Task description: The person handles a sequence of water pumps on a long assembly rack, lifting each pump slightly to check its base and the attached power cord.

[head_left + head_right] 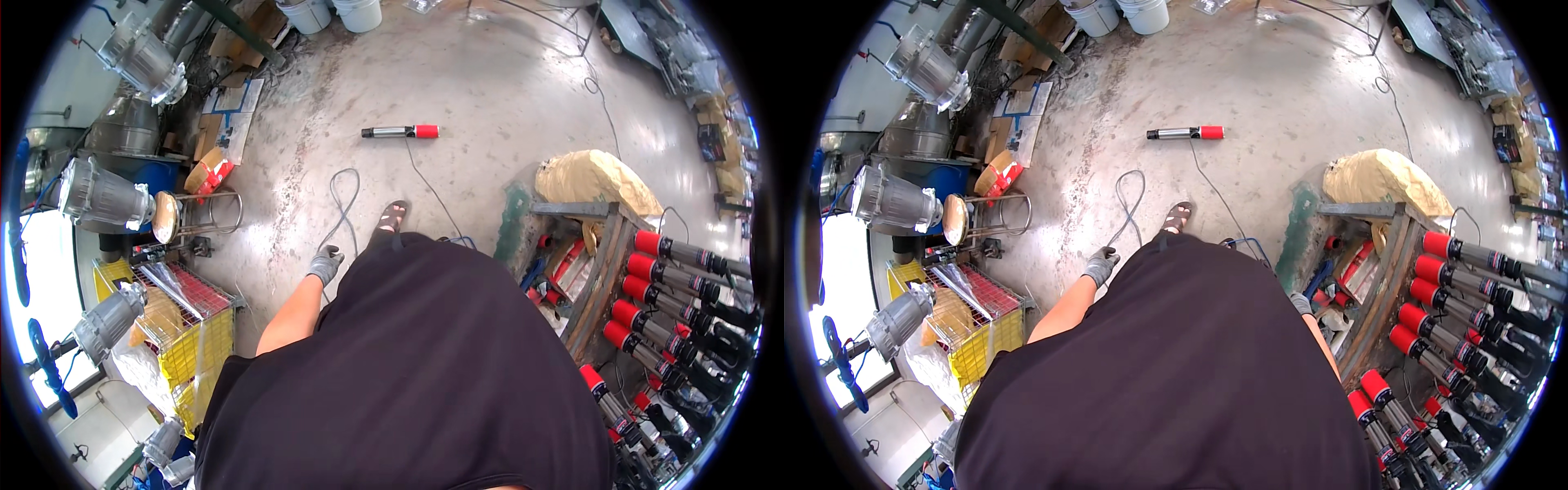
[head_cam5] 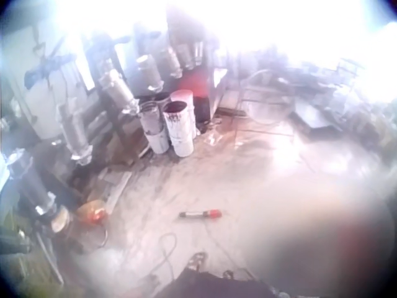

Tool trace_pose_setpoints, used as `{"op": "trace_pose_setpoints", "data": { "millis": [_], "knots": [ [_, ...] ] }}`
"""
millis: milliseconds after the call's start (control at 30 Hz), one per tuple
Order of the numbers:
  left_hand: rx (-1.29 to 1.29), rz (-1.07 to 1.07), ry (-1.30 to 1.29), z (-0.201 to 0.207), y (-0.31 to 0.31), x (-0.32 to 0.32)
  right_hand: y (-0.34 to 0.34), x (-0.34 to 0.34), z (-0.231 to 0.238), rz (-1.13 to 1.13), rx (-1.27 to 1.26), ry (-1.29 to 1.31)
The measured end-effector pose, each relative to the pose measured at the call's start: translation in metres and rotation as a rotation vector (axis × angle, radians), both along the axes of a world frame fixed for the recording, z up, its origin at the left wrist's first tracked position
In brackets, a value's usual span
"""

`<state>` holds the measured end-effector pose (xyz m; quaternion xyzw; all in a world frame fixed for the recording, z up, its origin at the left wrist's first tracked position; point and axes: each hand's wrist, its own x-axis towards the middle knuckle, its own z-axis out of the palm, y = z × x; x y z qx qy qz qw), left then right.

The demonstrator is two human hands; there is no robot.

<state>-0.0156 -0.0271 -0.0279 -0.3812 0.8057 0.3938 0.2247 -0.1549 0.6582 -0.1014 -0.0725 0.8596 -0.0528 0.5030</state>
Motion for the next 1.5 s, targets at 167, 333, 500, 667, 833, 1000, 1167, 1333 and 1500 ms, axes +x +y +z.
{"op": "trace_pose_setpoints", "data": {
  "millis": [167, 333, 500, 667, 833, 1000, 1167, 1333, 1500],
  "knots": [
    [-0.011, -0.006, -0.11, 0.014, -0.026, -0.007, -0.071, -0.045, 0.028, -0.017, -0.063, 0.139],
    [0.031, 0.075, -0.132, -0.004, -0.053, 0.013, -0.221, -0.138, 0.132, 0.043, -0.057, 0.207],
    [0.05, 0.068, -0.119, -0.032, -0.093, 0.018, -0.31, -0.19, 0.183, 0.037, -0.161, 0.337],
    [0.02, 0.02, -0.175, -0.007, -0.116, -0.023, -0.348, -0.22, 0.227, -0.442, -0.457, 0.334],
    [-0.003, -0.124, -0.16, -0.015, -0.133, -0.069, -0.312, -0.238, 0.242, -0.901, -0.662, 0.366],
    [0.031, -0.319, -0.188, 0.0, -0.131, -0.136, -0.175, -0.151, 0.204, -0.842, -0.326, 0.494],
    [-0.011, -0.536, -0.205, 0.011, -0.127, -0.2, -0.048, 0.099, 0.209, -1.206, -0.033, 0.305],
    [-0.062, -0.763, -0.181, -0.005, -0.106, -0.257, -0.045, 0.413, 0.24, -1.28, 0.298, 0.011],
    [-0.089, -1.018, -0.098, -0.012, -0.039, -0.327, -0.195, 0.53, 0.214, -1.732, 0.198, -0.137]
  ]
}}
